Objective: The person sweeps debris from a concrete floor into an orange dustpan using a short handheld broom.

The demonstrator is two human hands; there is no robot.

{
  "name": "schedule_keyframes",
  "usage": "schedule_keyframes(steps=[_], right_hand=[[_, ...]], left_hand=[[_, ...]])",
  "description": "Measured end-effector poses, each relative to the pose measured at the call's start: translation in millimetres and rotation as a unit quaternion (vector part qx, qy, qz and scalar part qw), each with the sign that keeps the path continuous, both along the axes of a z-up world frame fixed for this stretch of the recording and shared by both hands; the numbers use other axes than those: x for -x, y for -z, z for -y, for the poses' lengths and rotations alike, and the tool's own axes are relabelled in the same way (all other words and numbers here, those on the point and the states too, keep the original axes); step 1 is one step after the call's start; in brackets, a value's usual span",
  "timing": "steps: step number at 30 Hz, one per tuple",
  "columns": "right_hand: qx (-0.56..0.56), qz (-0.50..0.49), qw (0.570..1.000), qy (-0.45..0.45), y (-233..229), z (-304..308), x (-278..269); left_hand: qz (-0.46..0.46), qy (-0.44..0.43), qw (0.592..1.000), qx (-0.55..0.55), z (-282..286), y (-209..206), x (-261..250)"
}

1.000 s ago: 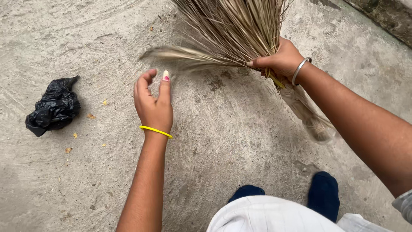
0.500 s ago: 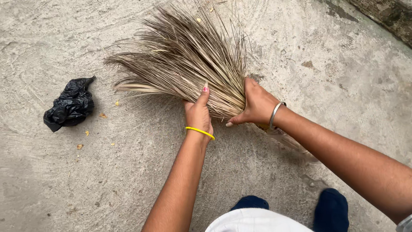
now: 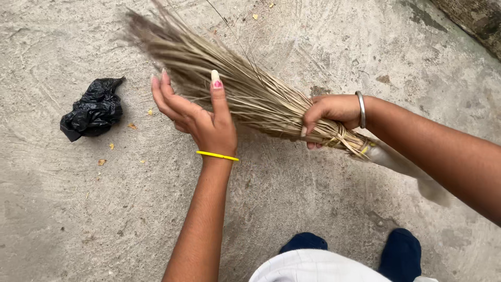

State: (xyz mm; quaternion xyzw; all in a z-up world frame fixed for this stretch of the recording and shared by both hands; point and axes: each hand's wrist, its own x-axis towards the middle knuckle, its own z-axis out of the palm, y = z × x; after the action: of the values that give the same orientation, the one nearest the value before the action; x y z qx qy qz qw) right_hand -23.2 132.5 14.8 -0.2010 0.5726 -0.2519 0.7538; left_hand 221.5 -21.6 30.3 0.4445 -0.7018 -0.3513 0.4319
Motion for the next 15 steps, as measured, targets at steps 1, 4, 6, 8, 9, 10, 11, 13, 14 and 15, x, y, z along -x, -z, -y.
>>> schedule_keyframes(steps=[1,4,6,8,9,10,11,13,14,15], right_hand=[[-0.055,0.057,0.997,-0.008,-3.1,-5.4,-8.7],[-0.175,0.144,0.966,-0.125,2.4,-23.8,-64.5],[-0.222,0.097,0.957,-0.162,10.2,-26.3,-77.9],[-0.250,0.021,0.956,-0.151,19.8,-29.7,-76.7],[-0.227,-0.014,0.965,-0.129,24.8,-21.8,-65.8],[-0.201,-0.050,0.972,-0.108,26.5,-5.9,-46.9],[-0.191,-0.080,0.976,-0.073,23.5,4.6,-29.4],[-0.160,-0.146,0.976,-0.020,14.8,22.0,-9.2],[-0.137,-0.185,0.973,-0.005,9.7,29.1,-5.8],[-0.108,-0.165,0.980,0.037,4.9,31.9,-8.0]], left_hand=[[0.032,-0.015,0.998,0.047,-0.2,-4.4,-8.0],[0.053,0.006,0.994,0.097,-2.5,-9.6,-17.6],[0.134,0.030,0.987,0.083,-7.1,-5.4,-24.9],[0.204,0.049,0.976,0.059,-7.1,4.0,-30.2],[0.233,0.057,0.970,0.043,-7.0,9.9,-32.3],[0.262,0.062,0.963,0.028,-5.8,15.6,-33.8],[0.276,0.068,0.959,0.011,-5.3,20.8,-35.1],[0.303,0.083,0.949,-0.022,-6.5,28.3,-36.1],[0.305,0.084,0.949,-0.006,-5.5,29.6,-35.7],[0.307,0.084,0.948,0.009,-3.2,29.1,-36.4]])
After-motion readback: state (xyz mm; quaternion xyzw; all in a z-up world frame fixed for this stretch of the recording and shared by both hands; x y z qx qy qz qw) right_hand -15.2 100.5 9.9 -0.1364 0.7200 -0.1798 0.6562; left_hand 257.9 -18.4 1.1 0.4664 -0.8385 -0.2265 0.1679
